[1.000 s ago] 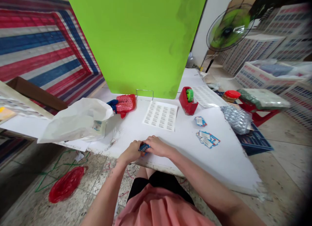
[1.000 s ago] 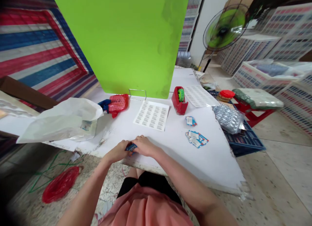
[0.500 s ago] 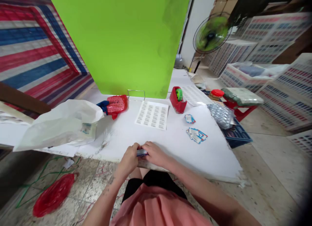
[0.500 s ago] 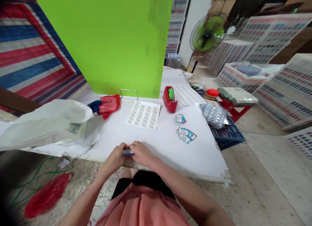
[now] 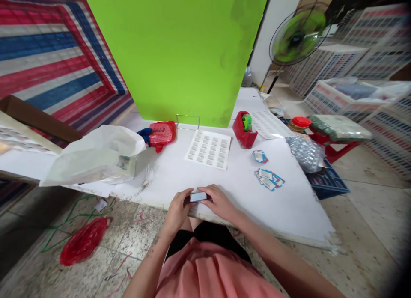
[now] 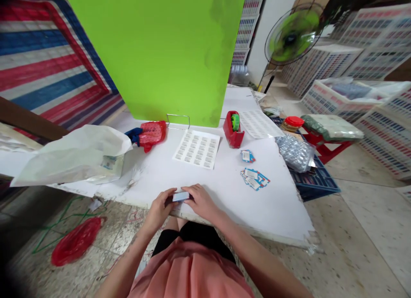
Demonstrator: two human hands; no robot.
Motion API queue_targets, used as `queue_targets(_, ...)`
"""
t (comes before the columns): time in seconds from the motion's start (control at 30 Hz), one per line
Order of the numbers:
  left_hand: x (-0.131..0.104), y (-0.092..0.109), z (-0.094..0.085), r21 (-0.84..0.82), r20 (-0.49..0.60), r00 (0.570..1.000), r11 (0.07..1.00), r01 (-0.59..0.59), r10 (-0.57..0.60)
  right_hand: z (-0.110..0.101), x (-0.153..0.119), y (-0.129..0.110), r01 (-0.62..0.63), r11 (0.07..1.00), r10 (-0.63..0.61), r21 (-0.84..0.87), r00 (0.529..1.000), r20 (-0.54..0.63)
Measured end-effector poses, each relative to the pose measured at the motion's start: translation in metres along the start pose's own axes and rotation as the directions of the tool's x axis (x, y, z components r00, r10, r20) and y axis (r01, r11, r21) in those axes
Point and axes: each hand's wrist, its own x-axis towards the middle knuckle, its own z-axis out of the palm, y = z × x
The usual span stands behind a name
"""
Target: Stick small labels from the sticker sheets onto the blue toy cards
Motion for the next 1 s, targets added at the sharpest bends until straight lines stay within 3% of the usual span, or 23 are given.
queue_targets(0.1, 0.003, 0.004, 0.0, -0.087, 0.019, 0.999, 0.995, 0.042, -0.04, -0.001, 0.0, -0.002, -0.129, 0.975, 0.128, 0.178, 0.992, 0.022)
queue_targets(0.2, 0.004, 0.01, -0.002, -0.201, 0.087, 0.993, 0.975, 0.099, -0.083, -0.005, 0.001, -0.003, -0.251, 0.876, 0.221, 0.412, 0.968, 0.12)
queue_targets(0.37, -0.001, 0.024, -0.004, -0.39, 0.181, 0.973, 0.898, 0.203, -0.142, -0.009, -0.002, -0.004, -0.315, 0.717, 0.255, 0.621, 0.949, 0.187)
queue_targets(0.47, -0.004, 0.034, -0.001, -0.496, 0.161, 0.975, 0.841, 0.215, -0.154, -0.008, -0.003, -0.009, -0.301, 0.626, 0.256, 0.72, 0.951, 0.175)
queue_targets(0.63, -0.002, 0.044, 0.006, -0.569, 0.07, 0.977, 0.796, 0.207, -0.203, -0.01, -0.004, -0.02, -0.284, 0.532, 0.289, 0.798, 0.946, 0.144)
queue_targets(1.0, -0.003, 0.037, 0.012, -0.633, 0.151, 0.958, 0.72, 0.284, -0.244, -0.01, -0.008, -0.019, -0.34, 0.506, 0.391, 0.793, 0.909, 0.141)
